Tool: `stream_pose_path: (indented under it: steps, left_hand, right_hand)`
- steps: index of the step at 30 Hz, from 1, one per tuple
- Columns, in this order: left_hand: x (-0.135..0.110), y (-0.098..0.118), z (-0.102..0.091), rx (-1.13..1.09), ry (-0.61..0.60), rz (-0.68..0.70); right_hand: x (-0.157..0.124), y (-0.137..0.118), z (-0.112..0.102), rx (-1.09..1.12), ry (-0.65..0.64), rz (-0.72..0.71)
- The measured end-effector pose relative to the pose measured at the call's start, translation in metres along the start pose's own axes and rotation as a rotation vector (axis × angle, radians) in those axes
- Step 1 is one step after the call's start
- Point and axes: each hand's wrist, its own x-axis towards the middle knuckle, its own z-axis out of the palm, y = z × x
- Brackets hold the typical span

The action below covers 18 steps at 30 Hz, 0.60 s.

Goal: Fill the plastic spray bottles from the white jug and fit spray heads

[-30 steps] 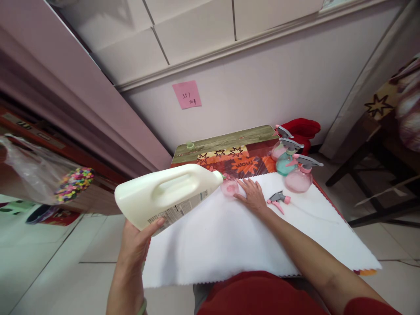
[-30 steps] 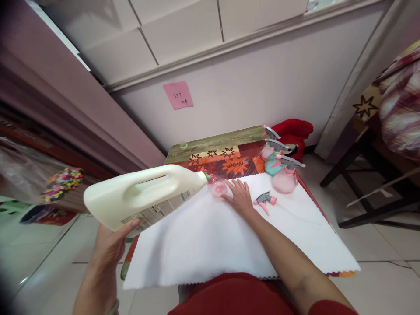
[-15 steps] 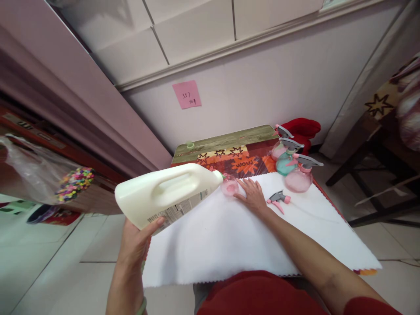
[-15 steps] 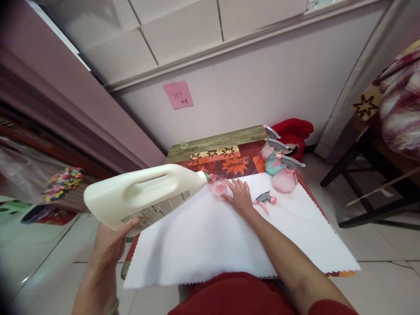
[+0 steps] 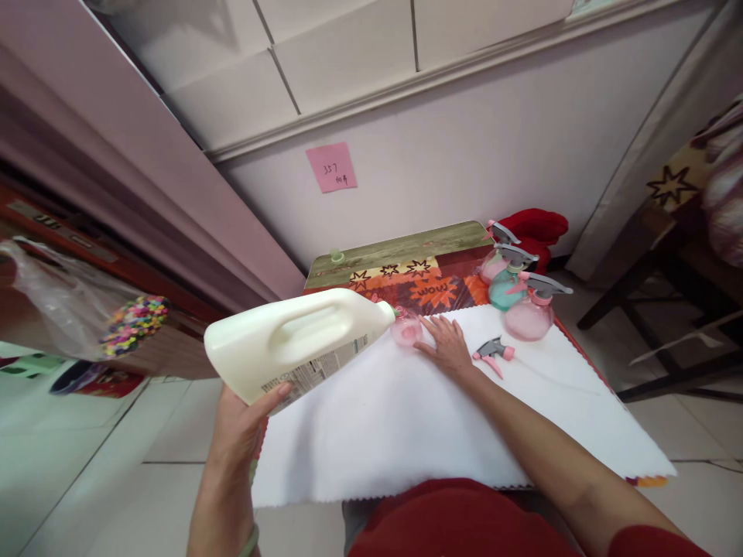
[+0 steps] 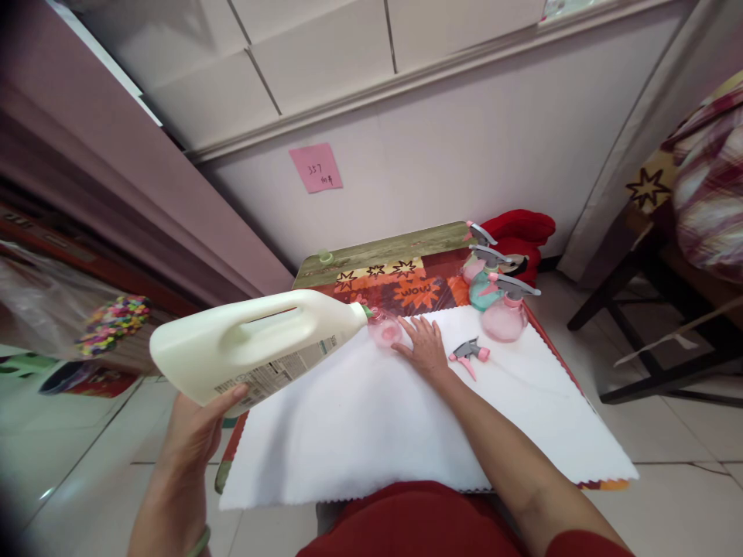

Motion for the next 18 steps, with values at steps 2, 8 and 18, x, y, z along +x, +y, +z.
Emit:
stream_pose_path:
  steps: [2,8,18]
  left_hand:
    - [-0.0003,0.0003,0.0000,0.000,-0.004,0.000]
    - [0.0008,-0.0013,-0.0007,0.003,0.004,-0.007]
    - [0.0015,-0.0037,-0.0040,0.018,-0.007,-0.003]
  right_hand:
    - [-0.0003,0.0002,0.0005,0.002,0.004,-0.002]
    - [-0.0001,0.0023,0.0038,-0.004,0.023,-0.014]
    - [-0.0004,0.0017,0.0026,-0.002,0.008,-0.011]
